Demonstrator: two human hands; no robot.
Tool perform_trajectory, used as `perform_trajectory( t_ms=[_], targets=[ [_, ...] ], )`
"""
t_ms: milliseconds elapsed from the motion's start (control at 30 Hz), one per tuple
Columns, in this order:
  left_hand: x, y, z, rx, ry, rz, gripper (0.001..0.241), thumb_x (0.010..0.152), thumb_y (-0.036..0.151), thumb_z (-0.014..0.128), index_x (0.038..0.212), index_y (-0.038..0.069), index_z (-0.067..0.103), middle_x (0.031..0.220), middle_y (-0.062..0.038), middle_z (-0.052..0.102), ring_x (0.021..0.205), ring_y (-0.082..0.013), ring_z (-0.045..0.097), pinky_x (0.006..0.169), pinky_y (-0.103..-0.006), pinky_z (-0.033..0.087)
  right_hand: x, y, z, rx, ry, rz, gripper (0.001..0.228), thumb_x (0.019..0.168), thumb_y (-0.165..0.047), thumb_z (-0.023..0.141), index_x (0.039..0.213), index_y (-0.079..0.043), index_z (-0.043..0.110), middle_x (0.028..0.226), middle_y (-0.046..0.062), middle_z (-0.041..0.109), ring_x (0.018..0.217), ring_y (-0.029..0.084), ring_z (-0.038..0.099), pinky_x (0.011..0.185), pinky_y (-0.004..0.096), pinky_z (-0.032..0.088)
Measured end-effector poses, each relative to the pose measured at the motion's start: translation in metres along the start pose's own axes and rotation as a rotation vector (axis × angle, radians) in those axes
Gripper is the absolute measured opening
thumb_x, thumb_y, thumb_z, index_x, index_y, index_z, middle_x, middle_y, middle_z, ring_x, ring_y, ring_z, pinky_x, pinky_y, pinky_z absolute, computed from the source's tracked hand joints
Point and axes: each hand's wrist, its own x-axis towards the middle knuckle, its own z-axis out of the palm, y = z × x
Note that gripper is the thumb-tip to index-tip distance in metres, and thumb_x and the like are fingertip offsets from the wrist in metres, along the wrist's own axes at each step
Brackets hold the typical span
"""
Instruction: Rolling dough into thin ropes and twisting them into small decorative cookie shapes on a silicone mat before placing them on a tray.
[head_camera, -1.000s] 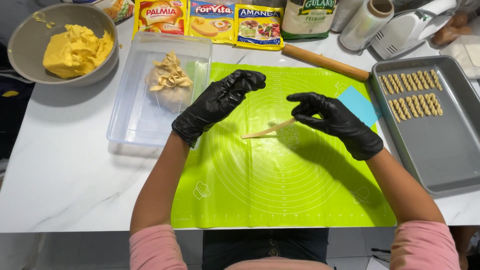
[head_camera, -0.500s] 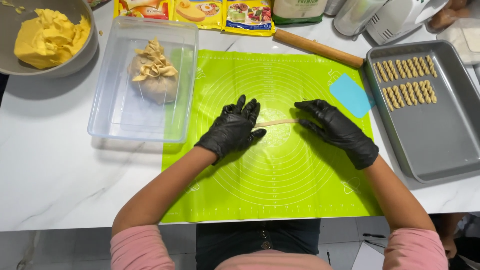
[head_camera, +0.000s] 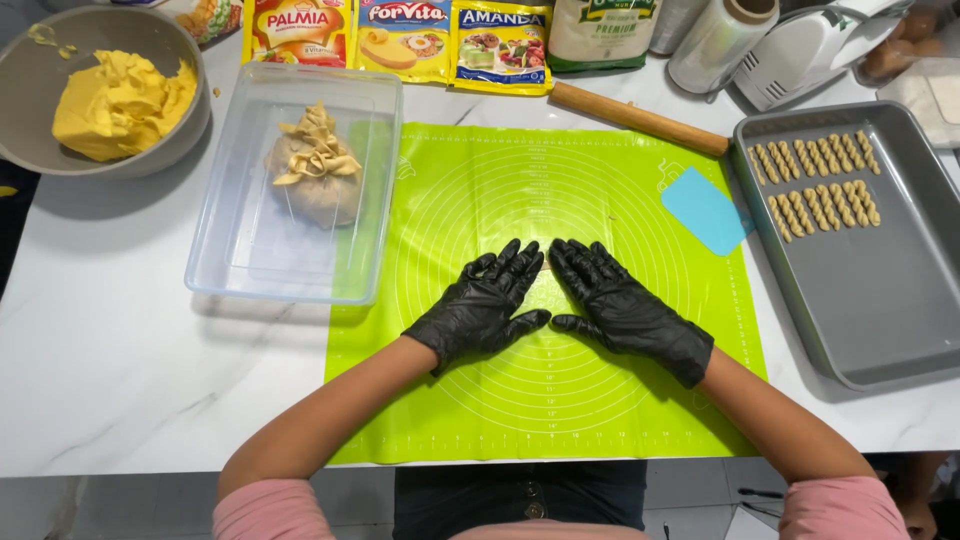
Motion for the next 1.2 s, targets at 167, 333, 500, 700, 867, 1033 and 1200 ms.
perform_trajectory(
  t_ms=[167, 333, 500, 700, 867, 1033, 1200],
  targets=[
    [0.005, -0.009, 0.004, 0.061, 0.068, -0.033, 0.077, 0.106, 0.060, 0.026, 0.165, 0.012, 0.012, 0.171, -0.013, 0.016, 0.157, -0.0349, 0.013, 0.121, -0.0528, 0.020, 0.011, 0.009, -0.002, 0.000, 0.017, -0.001, 0.091, 0.099, -0.069, 0.043, 0.165, -0.011, 0.023, 0.165, 0.018, 0.032, 0.153, 0.035, 0.029, 0.129, 0.050, 0.013],
    [-0.023, 0.016, -0.003, 0.009, -0.025, 0.024, 0.080, 0.103, 0.061, 0.030, 0.164, 0.012, 0.013, 0.171, -0.011, 0.015, 0.156, -0.0345, 0.012, 0.121, -0.0548, 0.018, -0.020, -0.010, -0.022, -0.061, -0.005, -0.018, 0.082, 0.101, -0.064, 0.043, 0.164, -0.014, 0.026, 0.163, 0.014, 0.037, 0.152, 0.032, 0.031, 0.128, 0.049, 0.012],
    [0.014, 0.012, 0.003, 0.128, 0.163, 0.029, 0.079, 0.104, 0.060, 0.030, 0.157, 0.002, 0.032, 0.165, -0.022, 0.030, 0.155, -0.0402, 0.021, 0.122, -0.0535, 0.020, 0.003, -0.005, 0.011, -0.033, 0.104, -0.048, 0.091, 0.096, -0.069, 0.049, 0.160, -0.006, 0.033, 0.161, 0.022, 0.038, 0.152, 0.038, 0.032, 0.129, 0.052, 0.017],
    [-0.040, 0.047, 0.013, 0.020, 0.104, 0.086, 0.078, 0.103, 0.057, 0.032, 0.161, 0.004, 0.022, 0.168, -0.017, 0.021, 0.155, -0.0377, 0.019, 0.119, -0.0521, 0.025, -0.047, -0.040, -0.014, -0.106, 0.062, -0.112, 0.082, 0.101, -0.065, 0.041, 0.161, -0.009, 0.032, 0.161, 0.016, 0.039, 0.151, 0.034, 0.032, 0.126, 0.054, 0.015],
    [-0.024, 0.036, 0.014, -0.003, 0.038, 0.082, 0.080, 0.103, 0.058, 0.030, 0.160, 0.004, 0.023, 0.168, -0.019, 0.020, 0.155, -0.0400, 0.017, 0.120, -0.0536, 0.023, -0.032, -0.023, -0.005, -0.047, 0.072, -0.136, 0.084, 0.100, -0.068, 0.045, 0.158, -0.008, 0.038, 0.159, 0.017, 0.043, 0.150, 0.034, 0.035, 0.125, 0.056, 0.018],
    [0.003, -0.001, 0.012, 0.065, 0.146, -0.026, 0.080, 0.104, 0.062, 0.027, 0.161, 0.006, 0.022, 0.168, -0.016, 0.022, 0.156, -0.0365, 0.018, 0.120, -0.0512, 0.026, -0.001, 0.000, -0.011, 0.050, 0.018, 0.003, 0.088, 0.099, -0.069, 0.044, 0.163, -0.010, 0.030, 0.165, 0.016, 0.034, 0.153, 0.035, 0.029, 0.126, 0.058, 0.016],
    [-0.053, 0.025, 0.002, 0.028, 0.030, -0.049, 0.077, 0.105, 0.061, 0.020, 0.163, 0.011, 0.019, 0.169, -0.014, 0.020, 0.155, -0.0359, 0.012, 0.120, -0.0517, 0.015, -0.056, -0.023, -0.023, -0.121, -0.049, -0.036, 0.086, 0.100, -0.070, 0.042, 0.162, -0.013, 0.028, 0.165, 0.011, 0.033, 0.153, 0.032, 0.027, 0.125, 0.057, 0.013]
  ],
)
